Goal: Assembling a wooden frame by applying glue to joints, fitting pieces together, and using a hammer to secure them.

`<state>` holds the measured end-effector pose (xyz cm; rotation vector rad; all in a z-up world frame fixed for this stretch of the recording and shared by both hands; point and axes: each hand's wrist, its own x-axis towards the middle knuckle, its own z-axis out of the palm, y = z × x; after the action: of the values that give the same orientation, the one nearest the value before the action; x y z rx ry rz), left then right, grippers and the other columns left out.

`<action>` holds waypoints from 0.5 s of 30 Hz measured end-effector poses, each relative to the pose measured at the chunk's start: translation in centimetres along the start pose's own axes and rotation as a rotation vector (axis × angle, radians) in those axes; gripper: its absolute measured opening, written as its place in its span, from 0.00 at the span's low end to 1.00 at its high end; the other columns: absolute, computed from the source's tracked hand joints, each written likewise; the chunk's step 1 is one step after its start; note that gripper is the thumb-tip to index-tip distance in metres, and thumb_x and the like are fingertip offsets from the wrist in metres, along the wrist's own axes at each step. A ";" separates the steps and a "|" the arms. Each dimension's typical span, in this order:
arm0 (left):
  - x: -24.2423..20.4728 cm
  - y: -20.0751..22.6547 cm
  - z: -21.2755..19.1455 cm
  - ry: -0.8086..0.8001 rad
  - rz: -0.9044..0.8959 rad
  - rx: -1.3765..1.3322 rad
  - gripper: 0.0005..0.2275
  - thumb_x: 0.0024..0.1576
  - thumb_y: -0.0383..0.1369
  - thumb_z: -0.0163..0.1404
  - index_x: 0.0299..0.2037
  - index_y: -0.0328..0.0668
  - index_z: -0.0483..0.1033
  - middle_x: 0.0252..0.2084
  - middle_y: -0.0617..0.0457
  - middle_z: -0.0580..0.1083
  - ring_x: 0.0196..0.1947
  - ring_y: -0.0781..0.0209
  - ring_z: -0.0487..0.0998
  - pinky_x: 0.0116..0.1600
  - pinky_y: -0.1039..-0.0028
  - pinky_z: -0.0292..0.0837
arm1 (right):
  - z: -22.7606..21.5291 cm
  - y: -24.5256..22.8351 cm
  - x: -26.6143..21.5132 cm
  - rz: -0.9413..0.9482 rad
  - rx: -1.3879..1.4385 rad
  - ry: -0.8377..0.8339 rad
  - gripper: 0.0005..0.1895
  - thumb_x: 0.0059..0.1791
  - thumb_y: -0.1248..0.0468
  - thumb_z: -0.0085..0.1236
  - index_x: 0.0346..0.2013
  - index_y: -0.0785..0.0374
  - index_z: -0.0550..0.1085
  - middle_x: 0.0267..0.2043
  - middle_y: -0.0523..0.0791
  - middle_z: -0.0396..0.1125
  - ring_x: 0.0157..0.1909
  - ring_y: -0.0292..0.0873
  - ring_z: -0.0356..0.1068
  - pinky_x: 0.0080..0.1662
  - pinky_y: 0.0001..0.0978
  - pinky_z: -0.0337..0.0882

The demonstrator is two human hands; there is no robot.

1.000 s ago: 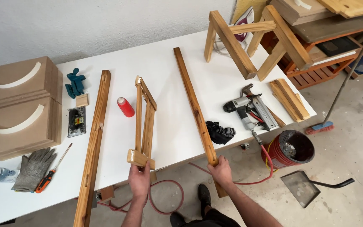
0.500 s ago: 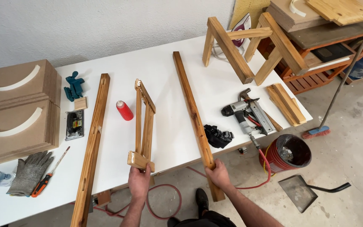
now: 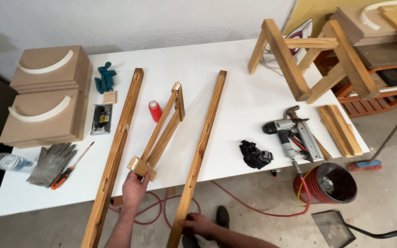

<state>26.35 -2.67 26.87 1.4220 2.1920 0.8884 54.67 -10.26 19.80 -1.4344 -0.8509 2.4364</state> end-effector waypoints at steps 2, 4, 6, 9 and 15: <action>0.3 -0.9 -1.4 -0.014 -0.031 -0.004 0.18 0.56 0.44 0.57 0.46 0.38 0.75 0.42 0.46 0.81 0.42 0.50 0.83 0.45 0.59 0.78 | 2.2 0.7 0.3 0.037 -0.057 -0.043 0.23 0.52 0.59 0.63 0.57 0.69 0.70 0.52 0.52 0.74 0.45 0.47 0.79 0.44 0.30 0.83; 0.6 -2.2 -2.2 -0.028 -0.056 -0.010 0.17 0.56 0.44 0.57 0.45 0.38 0.74 0.41 0.46 0.81 0.42 0.49 0.83 0.45 0.58 0.77 | 3.8 0.4 0.0 0.069 -0.112 -0.083 0.23 0.54 0.59 0.60 0.59 0.69 0.69 0.54 0.51 0.73 0.47 0.46 0.79 0.42 0.28 0.83; 0.9 -4.0 -2.1 0.004 -0.050 0.064 0.20 0.55 0.48 0.59 0.36 0.37 0.71 0.33 0.47 0.79 0.34 0.49 0.81 0.36 0.58 0.75 | 4.8 -0.7 -1.1 0.063 -0.339 -0.218 0.23 0.55 0.54 0.56 0.58 0.67 0.69 0.51 0.48 0.74 0.47 0.39 0.77 0.46 0.25 0.79; 1.0 -5.5 -2.1 0.012 -0.017 0.093 0.20 0.55 0.48 0.59 0.38 0.36 0.73 0.37 0.44 0.79 0.37 0.46 0.81 0.39 0.57 0.76 | 2.2 -3.2 -0.1 0.111 -0.809 -0.316 0.20 0.57 0.50 0.53 0.46 0.67 0.75 0.42 0.49 0.75 0.38 0.40 0.76 0.41 0.29 0.78; -0.7 -1.4 -3.8 -0.038 -0.174 0.076 0.22 0.56 0.45 0.56 0.52 0.36 0.74 0.53 0.40 0.74 0.46 0.40 0.80 0.47 0.52 0.77 | -6.1 -22.7 -0.1 -0.078 -0.625 0.101 0.36 0.50 0.42 0.52 0.66 0.59 0.69 0.61 0.51 0.70 0.57 0.50 0.72 0.58 0.41 0.74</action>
<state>23.36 -4.87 28.66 1.2468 2.3013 0.7197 57.17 10.57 30.39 -1.6422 -1.7065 2.1045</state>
